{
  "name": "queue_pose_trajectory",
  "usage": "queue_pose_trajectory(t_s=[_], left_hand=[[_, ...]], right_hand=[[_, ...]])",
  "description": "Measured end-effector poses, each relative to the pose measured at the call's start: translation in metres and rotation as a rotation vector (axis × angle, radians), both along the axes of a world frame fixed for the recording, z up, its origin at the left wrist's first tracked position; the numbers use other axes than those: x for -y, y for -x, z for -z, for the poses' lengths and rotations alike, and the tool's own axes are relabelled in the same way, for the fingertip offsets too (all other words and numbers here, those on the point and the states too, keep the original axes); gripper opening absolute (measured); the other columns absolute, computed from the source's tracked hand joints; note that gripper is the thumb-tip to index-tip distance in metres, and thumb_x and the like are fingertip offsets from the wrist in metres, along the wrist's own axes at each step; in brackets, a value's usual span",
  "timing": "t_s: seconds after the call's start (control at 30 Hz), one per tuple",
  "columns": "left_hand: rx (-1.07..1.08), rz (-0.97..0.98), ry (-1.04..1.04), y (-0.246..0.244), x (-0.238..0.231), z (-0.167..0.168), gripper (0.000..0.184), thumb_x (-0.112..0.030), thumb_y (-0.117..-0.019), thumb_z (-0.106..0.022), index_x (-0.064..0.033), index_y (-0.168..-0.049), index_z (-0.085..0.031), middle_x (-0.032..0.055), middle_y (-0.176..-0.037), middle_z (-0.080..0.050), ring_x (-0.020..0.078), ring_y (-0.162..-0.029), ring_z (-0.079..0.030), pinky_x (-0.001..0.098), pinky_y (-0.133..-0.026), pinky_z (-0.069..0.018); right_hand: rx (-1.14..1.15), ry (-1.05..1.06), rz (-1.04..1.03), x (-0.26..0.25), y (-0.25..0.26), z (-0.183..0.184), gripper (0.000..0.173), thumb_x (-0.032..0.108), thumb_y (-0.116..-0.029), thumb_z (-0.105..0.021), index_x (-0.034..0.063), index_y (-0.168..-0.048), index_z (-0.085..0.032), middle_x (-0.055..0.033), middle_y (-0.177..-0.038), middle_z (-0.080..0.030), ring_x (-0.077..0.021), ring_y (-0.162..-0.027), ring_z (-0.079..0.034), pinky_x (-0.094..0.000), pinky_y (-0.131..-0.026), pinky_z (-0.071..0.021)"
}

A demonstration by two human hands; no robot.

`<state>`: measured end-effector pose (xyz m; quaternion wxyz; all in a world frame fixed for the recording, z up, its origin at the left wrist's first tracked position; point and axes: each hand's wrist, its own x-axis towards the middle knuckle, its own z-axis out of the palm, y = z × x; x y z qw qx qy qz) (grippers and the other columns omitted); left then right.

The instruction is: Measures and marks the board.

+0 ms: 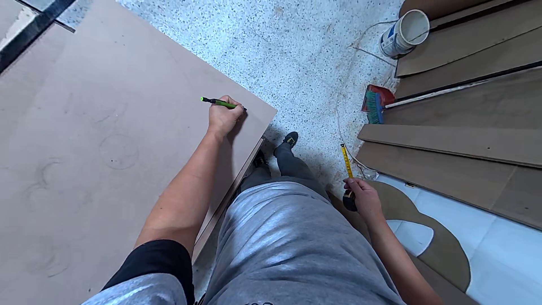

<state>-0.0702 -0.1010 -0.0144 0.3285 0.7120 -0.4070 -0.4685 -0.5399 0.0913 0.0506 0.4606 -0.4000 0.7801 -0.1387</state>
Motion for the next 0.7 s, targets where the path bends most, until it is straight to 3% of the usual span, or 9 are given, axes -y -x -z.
queue_pose_trajectory(t_s=[0.17, 0.23, 0.33, 0.43, 0.5, 0.53, 0.6, 0.63, 0.7], left_hand=[[-0.017, -0.026, 0.023, 0.001, 0.000, 0.000, 0.009, -0.015, -0.0876, -0.074, -0.0089, -0.091, -0.069, 0.0032, -0.079, -0.073, 0.0137, -0.067, -0.069, 0.0366, -0.065, -0.0593], [-0.066, 0.019, 0.055, 0.013, -0.007, -0.011, 0.013, -0.016, -0.0957, -0.067, -0.0055, -0.102, -0.070, 0.0066, -0.088, -0.074, 0.0171, -0.077, -0.072, 0.0411, -0.075, -0.0623], [-0.280, 0.259, 0.192, 0.049, -0.034, -0.033, 0.029, -0.017, -0.1079, -0.050, 0.0006, -0.126, -0.064, 0.0127, -0.110, -0.074, 0.0214, -0.095, -0.074, 0.0435, -0.089, -0.0631], [-0.318, 0.529, 0.256, 0.084, -0.061, -0.050, 0.035, -0.020, -0.1037, -0.057, -0.0006, -0.133, -0.062, 0.0095, -0.115, -0.074, 0.0165, -0.105, -0.072, 0.0415, -0.098, -0.0595], [-0.293, 0.552, 0.209, 0.093, -0.074, -0.065, 0.027, -0.013, -0.0984, -0.067, -0.0054, -0.124, -0.068, 0.0069, -0.104, -0.074, 0.0151, -0.090, -0.071, 0.0402, -0.086, -0.0611], [-0.248, 0.541, 0.194, 0.091, -0.080, -0.076, 0.020, -0.012, -0.0982, -0.069, -0.0089, -0.118, -0.069, 0.0056, -0.098, -0.073, 0.0152, -0.079, -0.069, 0.0395, -0.075, -0.0613], [-0.180, 0.500, 0.183, 0.072, -0.083, -0.091, 0.010, -0.014, -0.0994, -0.068, -0.0136, -0.109, -0.071, 0.0036, -0.092, -0.071, 0.0151, -0.068, -0.065, 0.0375, -0.062, -0.0587], [-0.192, 0.460, 0.193, 0.053, -0.078, -0.094, 0.011, -0.013, -0.1003, -0.066, -0.0108, -0.109, -0.073, 0.0053, -0.091, -0.071, 0.0154, -0.066, -0.064, 0.0370, -0.062, -0.0573], [-0.242, 0.326, 0.292, -0.010, -0.054, -0.084, 0.016, -0.008, -0.0991, -0.058, -0.0017, -0.108, -0.070, 0.0076, -0.093, -0.072, 0.0146, -0.074, -0.066, 0.0359, -0.070, -0.0587]], right_hand=[[-0.019, -0.008, -0.007, -0.001, -0.002, 0.001, 0.031, 0.032, -0.1097, -0.051, 0.0142, -0.108, -0.077, -0.0006, -0.090, -0.074, -0.0149, -0.075, -0.067, -0.0374, -0.068, -0.0552], [-0.002, -0.022, -0.057, 0.002, -0.004, 0.000, 0.031, 0.033, -0.1092, -0.052, 0.0146, -0.109, -0.077, -0.0002, -0.090, -0.074, -0.0148, -0.075, -0.067, -0.0380, -0.068, -0.0557], [0.126, -0.034, -0.210, 0.018, -0.021, -0.005, 0.032, 0.036, -0.1078, -0.053, 0.0151, -0.108, -0.077, -0.0006, -0.090, -0.074, -0.0159, -0.075, -0.068, -0.0370, -0.068, -0.0578], [0.212, -0.037, -0.355, 0.044, -0.061, -0.013, 0.032, 0.042, -0.1056, -0.056, 0.0194, -0.106, -0.078, 0.0020, -0.089, -0.075, -0.0141, -0.075, -0.069, -0.0356, -0.068, -0.0597], [0.228, 0.001, -0.446, 0.056, -0.084, -0.007, 0.031, 0.045, -0.1045, -0.056, 0.0234, -0.105, -0.079, 0.0057, -0.088, -0.075, -0.0112, -0.075, -0.069, -0.0343, -0.068, -0.0596], [0.232, 0.016, -0.480, 0.061, -0.092, -0.004, 0.031, 0.047, -0.1039, -0.056, 0.0250, -0.105, -0.078, 0.0071, -0.087, -0.074, -0.0103, -0.074, -0.069, -0.0341, -0.068, -0.0592], [0.240, 0.017, -0.527, 0.068, -0.100, 0.000, 0.033, 0.051, -0.1028, -0.055, 0.0271, -0.106, -0.078, 0.0081, -0.088, -0.074, -0.0095, -0.075, -0.069, -0.0345, -0.068, -0.0595], [0.234, 0.011, -0.555, 0.070, -0.098, 0.002, 0.034, 0.053, -0.1020, -0.056, 0.0281, -0.108, -0.078, 0.0082, -0.088, -0.074, -0.0092, -0.075, -0.069, -0.0348, -0.069, -0.0599], [0.178, -0.031, -0.632, 0.073, -0.084, 0.003, 0.036, 0.056, -0.1004, -0.057, 0.0296, -0.114, -0.077, 0.0086, -0.092, -0.075, -0.0082, -0.079, -0.071, -0.0362, -0.074, -0.0616]])
